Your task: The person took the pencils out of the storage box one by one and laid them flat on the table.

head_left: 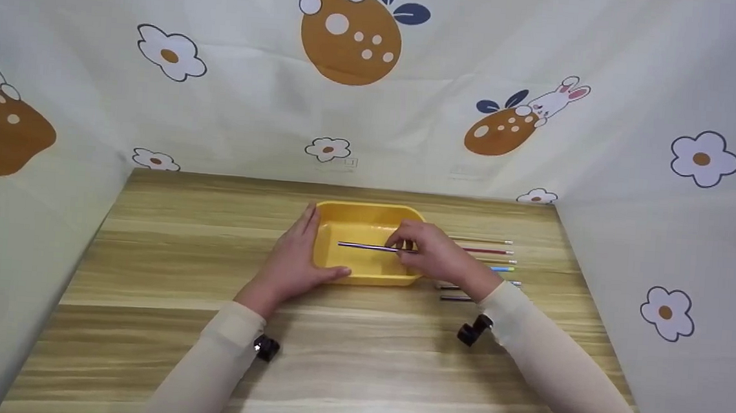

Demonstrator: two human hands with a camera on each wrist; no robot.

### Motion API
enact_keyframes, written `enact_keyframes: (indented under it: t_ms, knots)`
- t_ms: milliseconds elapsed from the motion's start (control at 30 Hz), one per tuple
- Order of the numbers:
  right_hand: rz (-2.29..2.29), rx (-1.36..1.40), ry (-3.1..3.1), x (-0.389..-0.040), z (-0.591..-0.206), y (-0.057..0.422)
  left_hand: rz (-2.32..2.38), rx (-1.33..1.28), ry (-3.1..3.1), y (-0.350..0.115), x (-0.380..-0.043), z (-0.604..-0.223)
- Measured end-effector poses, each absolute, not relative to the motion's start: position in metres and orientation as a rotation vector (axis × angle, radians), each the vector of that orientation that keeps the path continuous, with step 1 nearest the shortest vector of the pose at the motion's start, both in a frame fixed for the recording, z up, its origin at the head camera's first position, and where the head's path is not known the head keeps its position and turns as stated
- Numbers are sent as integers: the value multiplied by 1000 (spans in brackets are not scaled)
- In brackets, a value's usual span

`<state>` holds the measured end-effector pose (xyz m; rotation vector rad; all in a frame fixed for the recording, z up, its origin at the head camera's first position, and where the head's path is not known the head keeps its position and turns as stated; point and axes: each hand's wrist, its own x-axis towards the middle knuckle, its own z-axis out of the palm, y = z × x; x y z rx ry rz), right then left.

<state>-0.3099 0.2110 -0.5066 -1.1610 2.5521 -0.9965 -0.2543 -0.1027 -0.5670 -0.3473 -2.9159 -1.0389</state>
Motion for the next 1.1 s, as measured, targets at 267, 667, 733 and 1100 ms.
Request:
enact_keyframes:
  t_ms: [267,667,733,1100]
  knots:
    - [-1092,-1189,2552,-296,-504,234,-1031,-373,-2914,-104,-254,-567]
    - [-1101,-1064,2576,-281,-498,266,-1004,-368,-2933,-105,-255,-566]
    - [-1106,-1043,2581,-280,-497,272,-999,-359,-2939,-105,-255,-566]
    - [-1160,-1049,2541,-273,-497,311,-1023,-356,-2938,-104,-254,-564]
